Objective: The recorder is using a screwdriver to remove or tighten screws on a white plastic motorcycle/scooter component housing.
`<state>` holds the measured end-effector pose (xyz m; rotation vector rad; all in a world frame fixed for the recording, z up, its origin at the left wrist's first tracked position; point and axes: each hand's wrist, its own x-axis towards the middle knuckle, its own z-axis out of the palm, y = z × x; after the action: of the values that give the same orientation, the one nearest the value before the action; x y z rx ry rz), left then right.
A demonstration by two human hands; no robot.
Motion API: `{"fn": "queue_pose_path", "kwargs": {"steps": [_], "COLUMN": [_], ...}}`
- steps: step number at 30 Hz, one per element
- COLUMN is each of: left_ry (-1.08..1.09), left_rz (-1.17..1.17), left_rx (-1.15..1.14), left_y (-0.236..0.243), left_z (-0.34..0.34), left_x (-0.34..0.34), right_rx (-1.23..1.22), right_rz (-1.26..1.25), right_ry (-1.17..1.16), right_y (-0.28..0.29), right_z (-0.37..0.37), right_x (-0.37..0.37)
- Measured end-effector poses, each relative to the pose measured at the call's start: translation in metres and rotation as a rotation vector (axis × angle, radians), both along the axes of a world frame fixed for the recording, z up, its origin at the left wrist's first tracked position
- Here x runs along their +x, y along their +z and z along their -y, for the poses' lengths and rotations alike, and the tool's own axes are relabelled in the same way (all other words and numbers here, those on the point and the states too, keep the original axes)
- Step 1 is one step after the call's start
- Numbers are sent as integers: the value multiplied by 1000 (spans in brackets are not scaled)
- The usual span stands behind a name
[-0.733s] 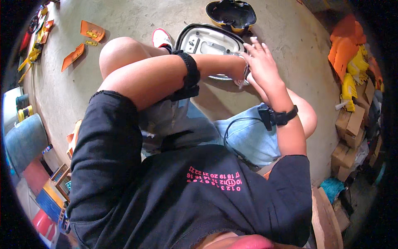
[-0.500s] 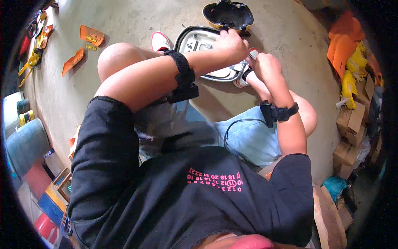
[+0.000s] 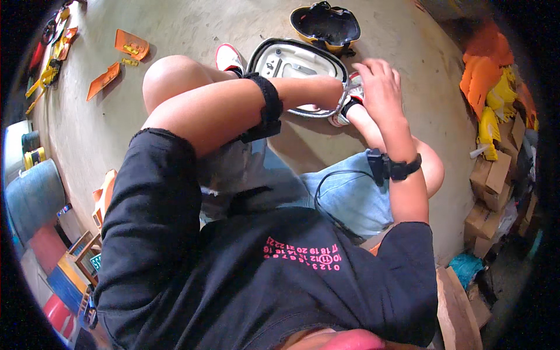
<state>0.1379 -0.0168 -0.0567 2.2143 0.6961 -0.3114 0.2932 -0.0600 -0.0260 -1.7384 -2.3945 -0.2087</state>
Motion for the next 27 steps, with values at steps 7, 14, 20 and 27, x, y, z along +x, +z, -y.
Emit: {"fn": "queue_pose_path", "kwargs": {"steps": [7,14,20,27], "left_ry": [459,-53,-30,376], "left_rz": [60,16,36,39], "left_rx": [558,-102,189,490], "left_y": [-5,7,-4,-4], "left_z": [2,0,0,-1], "left_x": [4,4,-2,5], "right_rx": [-584,-673,144,-643], "right_rz": [254,-139,5,26], "right_ry": [-237,-340,167,-433], "right_y": [-13,-2,-3,-21], "right_z": [-4,-4,2,-5], "right_x": [1,-6,-9,5]}}
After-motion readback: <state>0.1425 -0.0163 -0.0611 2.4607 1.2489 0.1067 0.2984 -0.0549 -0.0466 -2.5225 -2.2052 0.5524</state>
